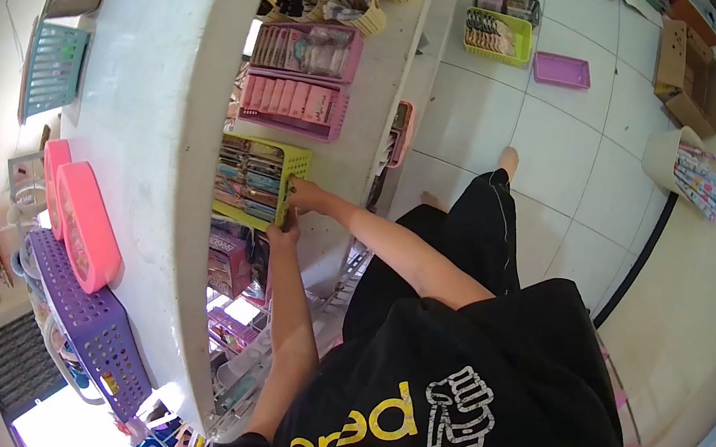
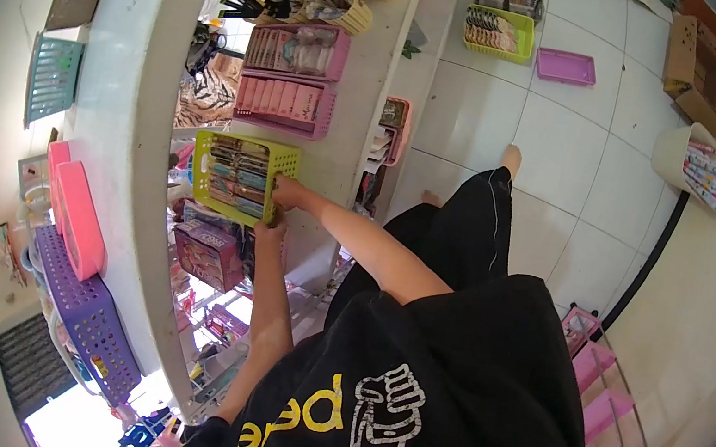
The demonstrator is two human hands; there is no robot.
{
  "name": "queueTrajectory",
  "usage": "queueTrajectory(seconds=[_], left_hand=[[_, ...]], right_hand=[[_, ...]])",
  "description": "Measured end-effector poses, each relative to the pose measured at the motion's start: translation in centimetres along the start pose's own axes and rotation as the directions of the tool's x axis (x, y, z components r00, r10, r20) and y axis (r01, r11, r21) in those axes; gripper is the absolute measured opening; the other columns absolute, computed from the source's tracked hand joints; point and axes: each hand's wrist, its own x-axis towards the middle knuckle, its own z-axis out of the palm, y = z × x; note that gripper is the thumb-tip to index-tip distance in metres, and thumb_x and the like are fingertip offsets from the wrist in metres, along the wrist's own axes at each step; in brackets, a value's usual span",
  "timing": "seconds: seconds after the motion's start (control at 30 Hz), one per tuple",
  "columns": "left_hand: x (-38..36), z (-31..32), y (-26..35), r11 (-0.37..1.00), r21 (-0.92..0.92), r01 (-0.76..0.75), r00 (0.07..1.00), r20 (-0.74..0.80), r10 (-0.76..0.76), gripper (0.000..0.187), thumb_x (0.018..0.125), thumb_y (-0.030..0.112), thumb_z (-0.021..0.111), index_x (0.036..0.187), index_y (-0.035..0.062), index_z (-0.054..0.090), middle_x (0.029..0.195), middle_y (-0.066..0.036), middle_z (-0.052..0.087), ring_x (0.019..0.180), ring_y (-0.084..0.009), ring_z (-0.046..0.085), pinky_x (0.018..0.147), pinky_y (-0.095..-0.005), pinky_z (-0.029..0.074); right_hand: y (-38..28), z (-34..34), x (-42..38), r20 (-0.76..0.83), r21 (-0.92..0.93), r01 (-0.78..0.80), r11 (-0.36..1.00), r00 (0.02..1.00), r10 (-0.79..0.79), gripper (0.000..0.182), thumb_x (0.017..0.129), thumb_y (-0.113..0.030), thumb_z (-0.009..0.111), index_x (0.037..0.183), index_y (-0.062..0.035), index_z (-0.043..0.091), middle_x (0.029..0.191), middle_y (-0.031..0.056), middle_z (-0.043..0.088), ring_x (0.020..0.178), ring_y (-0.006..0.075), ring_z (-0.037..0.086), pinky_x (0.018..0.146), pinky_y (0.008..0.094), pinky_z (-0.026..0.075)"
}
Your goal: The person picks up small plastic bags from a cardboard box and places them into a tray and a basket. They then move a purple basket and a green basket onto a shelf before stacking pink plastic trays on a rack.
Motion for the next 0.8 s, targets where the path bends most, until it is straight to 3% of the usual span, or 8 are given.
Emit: queueTrajectory(seconds=[0.07,0.27,0.3,0.33,0.47,0.63,0.7,0.8], left_hand=[[1.4,0.6,-0.3,0.998,-0.032,0.047,0.999,0.003,-0.047,0.036,0.082,0.024,0.034,0.105,-0.0010,0.045,0.099,-0.015,0.052,0.089,-0.0265,0.052,0.071,-0.0354,0.048],[-0.9,1.2,-3.3,0.968,-0.008,-0.252,0.968,0.016,0.252,0.044,0.082,0.036,0.037,0.108,0.0004,0.041,0.102,-0.012,0.049,0.087,-0.0277,0.051,0.070,-0.0355,0.048],[-2.3,1.8,-4.5,0.945,-0.007,-0.328,0.945,-0.003,0.328,0.049,0.081,0.041,0.037,0.108,0.0005,0.040,0.103,-0.013,0.048,0.085,-0.0280,0.051,0.068,-0.0347,0.048],[-3.2,2.4,-6.0,0.915,-0.007,-0.404,0.914,-0.026,0.404,0.053,0.081,0.046,0.037,0.108,0.0006,0.038,0.104,-0.013,0.046,0.083,-0.0282,0.051,0.066,-0.0339,0.047],[-5.4,4.7,-13.6,0.893,0.330,-0.307,0.917,-0.148,0.370,0.049,0.081,0.044,0.039,0.103,0.0009,0.041,0.097,-0.013,0.047,0.077,-0.0259,0.052,0.058,-0.0337,0.046],[-5.6,7.6,-24.6,0.733,0.610,-0.301,0.953,0.225,0.204,0.029,0.079,0.028,0.046,0.092,0.0026,0.043,0.085,-0.009,0.049,0.064,-0.0204,0.052,0.048,-0.0280,0.041],[-6.0,9.1,-27.9,0.712,0.654,-0.254,0.966,0.206,0.156,0.025,0.078,0.025,0.046,0.090,0.0029,0.043,0.082,-0.008,0.050,0.062,-0.0195,0.052,0.048,-0.0275,0.040],[-5.9,10.0,-31.5,0.701,0.695,-0.159,0.981,0.194,0.031,0.020,0.076,0.018,0.047,0.088,0.0032,0.044,0.079,-0.008,0.051,0.062,-0.0190,0.054,0.049,-0.0285,0.042]], right_hand=[[0.9,-1.7,-0.9,-0.113,0.242,0.153,0.958,0.985,-0.129,0.054,0.061,-0.014,0.059,0.110,0.0006,0.042,0.088,0.0185,0.055,0.073,0.0234,0.057,0.056,0.0298,0.048],[12.0,-17.0,-9.1,-0.100,0.644,0.169,0.746,0.986,-0.137,0.041,0.069,-0.008,0.058,0.108,-0.0045,0.046,0.098,0.0080,0.053,0.082,0.0183,0.053,0.070,0.0277,0.046],[14.5,-19.5,-12.9,-0.344,0.074,0.495,0.866,0.827,-0.444,0.034,0.073,-0.008,0.052,0.107,-0.0065,0.046,0.098,0.0062,0.053,0.085,0.0173,0.052,0.073,0.0302,0.044],[13.8,-22.3,-16.4,-0.448,0.495,0.118,0.861,0.883,0.137,0.032,0.077,-0.010,0.047,0.108,-0.0088,0.045,0.100,0.0064,0.053,0.088,0.0167,0.052,0.076,0.0319,0.042],[18.1,-31.3,-29.9,-0.732,0.561,0.370,0.741,0.639,0.235,0.034,0.077,-0.016,0.043,0.111,-0.0104,0.042,0.098,0.0070,0.054,0.089,0.0175,0.052,0.074,0.0310,0.042],[25.1,-38.0,-40.7,-0.873,0.475,0.085,0.876,0.169,0.457,0.028,0.072,-0.010,0.043,0.098,-0.0099,0.052,0.088,0.0083,0.058,0.069,0.0158,0.057,0.054,0.0244,0.044],[28.0,-40.2,-43.2,-0.907,0.247,-0.395,0.885,0.227,0.354,0.027,0.069,-0.009,0.045,0.094,-0.0080,0.054,0.078,0.0086,0.059,0.058,0.0149,0.056,0.047,0.0246,0.044],[26.3,-43.0,-44.3,-0.799,0.423,-0.418,0.804,0.247,0.548,0.024,0.066,-0.011,0.048,0.088,-0.0063,0.056,0.072,0.0089,0.058,0.053,0.0146,0.056,0.045,0.0267,0.045]])
